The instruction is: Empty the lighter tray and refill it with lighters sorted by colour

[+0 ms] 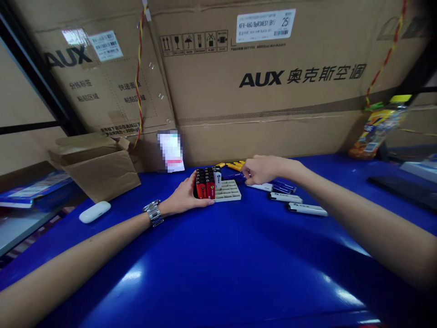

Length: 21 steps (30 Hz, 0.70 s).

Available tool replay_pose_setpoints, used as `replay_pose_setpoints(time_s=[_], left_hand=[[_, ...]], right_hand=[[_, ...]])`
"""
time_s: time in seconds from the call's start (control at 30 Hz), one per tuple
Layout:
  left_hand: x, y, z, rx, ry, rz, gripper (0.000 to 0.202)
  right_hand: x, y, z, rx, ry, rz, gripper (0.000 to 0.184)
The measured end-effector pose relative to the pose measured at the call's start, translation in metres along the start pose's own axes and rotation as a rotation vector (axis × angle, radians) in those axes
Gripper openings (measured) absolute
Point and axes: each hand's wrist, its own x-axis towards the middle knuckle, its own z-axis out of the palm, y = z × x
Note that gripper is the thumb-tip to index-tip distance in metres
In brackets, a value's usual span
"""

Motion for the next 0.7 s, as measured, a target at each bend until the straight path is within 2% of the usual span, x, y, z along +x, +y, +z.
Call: replay_pose_setpoints(time_s=[0.1,0.23,0.3,0.37,0.5,0.6,0.7], left_hand=[[0.000,-0.001,0.000,0.001,0.004,-0.004,0.080],[0.000,-0.002,0.000,0.004,0.005,0.014,0.081],[0.001,-0.003,0.000,0.008,0.004,0.020,0.081],[0.000,-0.003,0.000,0.010,0.006,0.030,0.082],[0.000,-0.002,-0.001,0.020,-0.003,0.036,0.080],[0.000,-0.001,-0.001,0.039,0.001,0.028,0.080],[0.000,0.000,-0.001,0.052,0.006,0.021,0.080]], right_hand=[[0.001,0.002,0.003,-0.037,-0.103,0.102,0.027],[0.006,0.007,0.015,0.016,-0.047,0.184,0.022],[0.009,0.012,0.021,0.092,-0.001,0.133,0.028],[0.011,0.015,0.024,0.176,0.033,0.015,0.033],[0.010,0.011,0.018,0.383,0.037,-0.196,0.027],[0.010,0.003,0.012,0.599,0.108,-0.253,0.019],[0.012,-0.007,0.015,0.979,0.124,-0.246,0.009]])
